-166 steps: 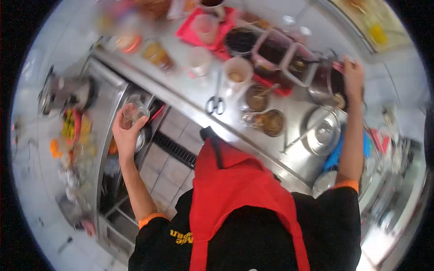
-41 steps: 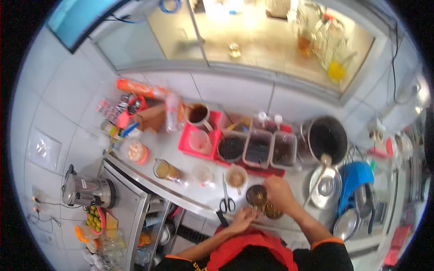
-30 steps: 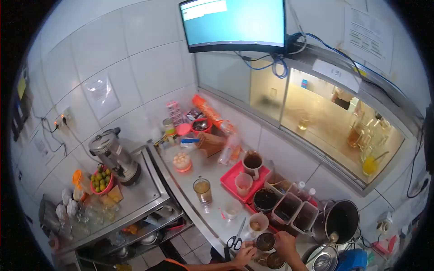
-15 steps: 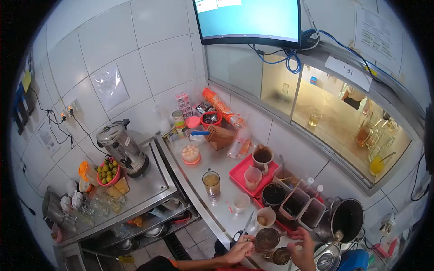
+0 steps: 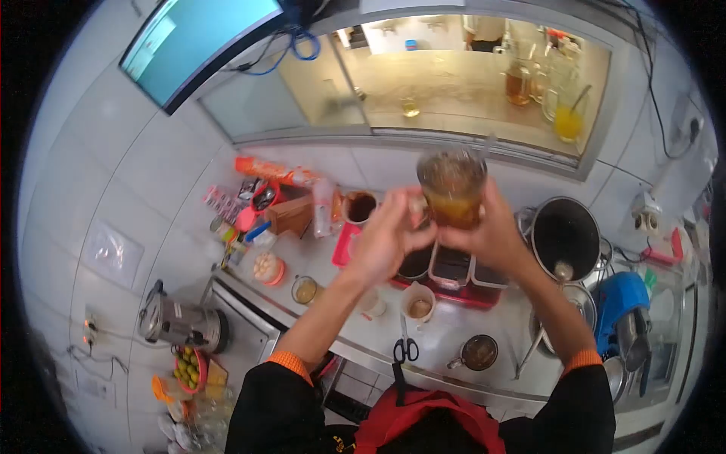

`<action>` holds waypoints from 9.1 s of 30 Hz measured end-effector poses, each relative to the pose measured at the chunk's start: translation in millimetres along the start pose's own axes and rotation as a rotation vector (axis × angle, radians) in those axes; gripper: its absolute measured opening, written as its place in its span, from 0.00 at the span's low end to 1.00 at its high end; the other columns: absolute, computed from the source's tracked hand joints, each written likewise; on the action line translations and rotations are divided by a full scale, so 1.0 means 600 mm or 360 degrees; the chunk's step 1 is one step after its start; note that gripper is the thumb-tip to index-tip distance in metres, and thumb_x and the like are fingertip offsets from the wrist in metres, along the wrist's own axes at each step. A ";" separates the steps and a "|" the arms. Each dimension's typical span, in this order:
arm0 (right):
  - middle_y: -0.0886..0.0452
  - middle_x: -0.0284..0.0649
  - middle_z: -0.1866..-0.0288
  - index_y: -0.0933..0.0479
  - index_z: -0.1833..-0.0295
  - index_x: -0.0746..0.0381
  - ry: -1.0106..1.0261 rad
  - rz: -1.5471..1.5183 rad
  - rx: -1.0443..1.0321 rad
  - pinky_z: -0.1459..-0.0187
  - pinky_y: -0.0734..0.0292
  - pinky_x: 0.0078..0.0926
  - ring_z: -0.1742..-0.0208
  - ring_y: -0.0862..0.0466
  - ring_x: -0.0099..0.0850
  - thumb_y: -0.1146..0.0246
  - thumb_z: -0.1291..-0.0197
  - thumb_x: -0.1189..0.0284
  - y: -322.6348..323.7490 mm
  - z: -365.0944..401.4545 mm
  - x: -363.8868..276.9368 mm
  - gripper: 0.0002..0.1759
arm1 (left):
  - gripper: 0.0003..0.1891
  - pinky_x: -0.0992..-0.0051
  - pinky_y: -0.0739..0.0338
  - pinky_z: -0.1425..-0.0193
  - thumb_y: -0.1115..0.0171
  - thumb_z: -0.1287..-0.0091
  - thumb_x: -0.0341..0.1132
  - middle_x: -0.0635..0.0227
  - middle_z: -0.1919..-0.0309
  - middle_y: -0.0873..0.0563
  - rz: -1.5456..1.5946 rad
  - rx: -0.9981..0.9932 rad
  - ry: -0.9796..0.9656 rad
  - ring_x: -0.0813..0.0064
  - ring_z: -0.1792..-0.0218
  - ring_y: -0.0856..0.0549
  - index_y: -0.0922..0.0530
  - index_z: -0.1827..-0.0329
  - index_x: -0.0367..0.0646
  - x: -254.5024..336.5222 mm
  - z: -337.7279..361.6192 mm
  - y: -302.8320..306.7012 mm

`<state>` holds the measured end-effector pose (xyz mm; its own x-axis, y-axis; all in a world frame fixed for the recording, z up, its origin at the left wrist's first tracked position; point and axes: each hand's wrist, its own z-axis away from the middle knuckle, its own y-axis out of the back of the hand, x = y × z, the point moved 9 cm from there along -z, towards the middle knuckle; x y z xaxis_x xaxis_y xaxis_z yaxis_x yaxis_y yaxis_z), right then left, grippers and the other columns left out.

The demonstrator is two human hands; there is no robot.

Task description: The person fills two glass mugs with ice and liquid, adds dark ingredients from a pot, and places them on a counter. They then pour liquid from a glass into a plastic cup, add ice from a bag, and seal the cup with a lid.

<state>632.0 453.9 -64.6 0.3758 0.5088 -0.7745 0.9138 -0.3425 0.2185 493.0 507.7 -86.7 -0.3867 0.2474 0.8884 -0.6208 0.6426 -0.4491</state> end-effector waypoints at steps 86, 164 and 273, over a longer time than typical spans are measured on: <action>0.22 0.47 0.41 0.39 0.30 0.66 -0.0924 0.0390 0.0398 0.38 0.26 0.36 0.40 0.20 0.39 0.19 0.65 0.68 -0.029 0.615 0.199 0.54 | 0.32 0.66 0.24 0.40 0.31 0.38 0.39 0.54 0.41 0.23 -0.1387 -0.0622 0.0814 0.57 0.39 0.22 0.34 0.35 0.35 -0.506 0.300 0.035; 0.17 0.37 0.62 0.23 0.53 0.65 -0.0290 0.0340 0.0170 0.57 0.20 0.28 0.62 0.17 0.28 0.27 0.55 0.74 0.119 -0.165 0.068 0.21 | 0.11 0.61 0.29 0.45 0.37 0.44 0.33 0.59 0.47 0.20 -0.2741 -0.0325 -0.1288 0.56 0.50 0.23 0.26 0.59 0.43 0.339 -0.002 0.098; 0.18 0.45 0.61 0.24 0.47 0.67 -0.1188 0.0376 -0.0260 0.63 0.22 0.27 0.65 0.18 0.29 0.33 0.43 0.73 -0.314 0.452 0.144 0.18 | 0.10 0.55 0.18 0.57 0.39 0.37 0.33 0.57 0.52 0.22 -0.2319 0.0911 0.0570 0.50 0.55 0.16 0.23 0.55 0.43 -0.361 0.308 0.546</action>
<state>450.5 348.1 -333.7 0.4127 -0.2459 -0.8771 0.8556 -0.2257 0.4659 247.2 530.9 -443.9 0.8549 -0.1016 0.5087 -0.4925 0.1486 0.8575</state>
